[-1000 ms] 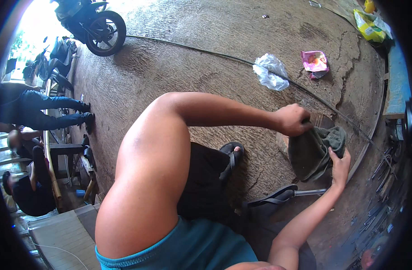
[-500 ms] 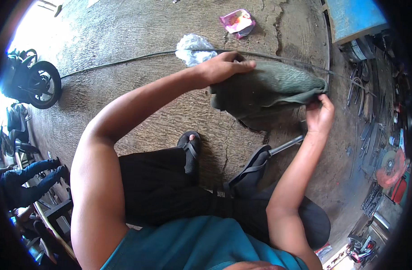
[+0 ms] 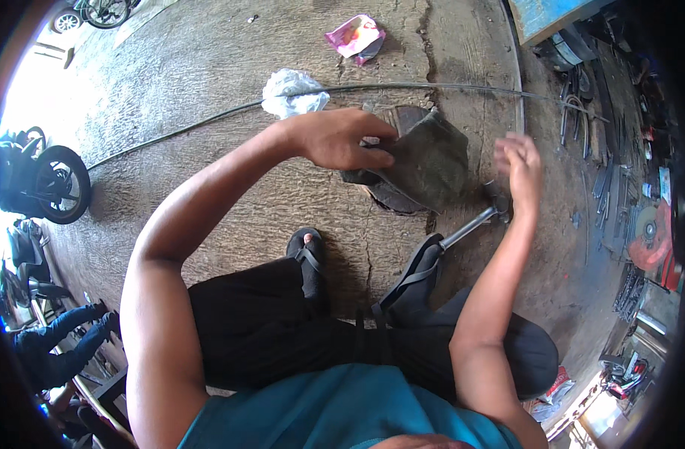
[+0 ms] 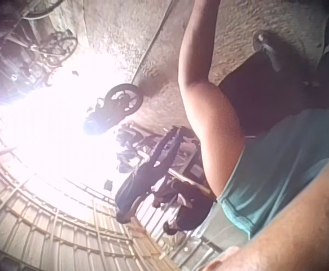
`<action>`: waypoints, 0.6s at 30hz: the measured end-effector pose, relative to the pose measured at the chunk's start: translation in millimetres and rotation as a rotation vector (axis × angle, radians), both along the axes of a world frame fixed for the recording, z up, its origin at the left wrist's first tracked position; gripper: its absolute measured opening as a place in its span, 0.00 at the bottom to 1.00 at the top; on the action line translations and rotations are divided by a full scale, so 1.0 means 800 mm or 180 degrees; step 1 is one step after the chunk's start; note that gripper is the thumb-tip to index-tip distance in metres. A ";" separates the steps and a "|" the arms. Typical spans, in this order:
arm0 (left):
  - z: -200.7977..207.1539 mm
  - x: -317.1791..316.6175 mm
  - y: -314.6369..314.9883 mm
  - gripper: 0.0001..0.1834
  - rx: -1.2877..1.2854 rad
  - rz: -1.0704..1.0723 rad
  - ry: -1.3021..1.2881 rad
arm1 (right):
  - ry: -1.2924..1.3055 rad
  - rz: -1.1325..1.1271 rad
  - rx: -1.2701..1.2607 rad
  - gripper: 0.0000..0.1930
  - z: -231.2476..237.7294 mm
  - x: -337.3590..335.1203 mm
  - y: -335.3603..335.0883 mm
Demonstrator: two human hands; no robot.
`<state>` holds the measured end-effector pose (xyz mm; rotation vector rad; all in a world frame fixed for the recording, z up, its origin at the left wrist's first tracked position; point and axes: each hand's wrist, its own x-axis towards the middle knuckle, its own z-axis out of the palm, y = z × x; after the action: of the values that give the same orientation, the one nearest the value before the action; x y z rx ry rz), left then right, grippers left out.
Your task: Straighten a metal rod by hammering it against a wooden block.
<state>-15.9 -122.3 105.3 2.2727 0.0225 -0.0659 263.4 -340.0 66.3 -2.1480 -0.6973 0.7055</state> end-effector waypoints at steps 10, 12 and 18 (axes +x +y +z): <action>0.055 -0.013 -0.026 0.25 -0.1063 0.0019 0.0397 | -0.0397 0.1671 -0.0216 0.12 -0.038 -0.006 0.089; 0.061 -0.025 -0.036 0.33 -0.1813 0.0143 0.0643 | -0.0365 0.1899 -0.0053 0.11 -0.009 0.012 0.068; 0.037 -0.053 -0.014 0.36 -0.2527 0.0208 0.1165 | 0.1052 0.1791 0.0659 0.07 0.056 0.042 0.043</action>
<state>-58.3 -133.2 134.7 1.4423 0.2230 -0.3847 296.7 -305.4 111.2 -1.5949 -1.1476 1.1908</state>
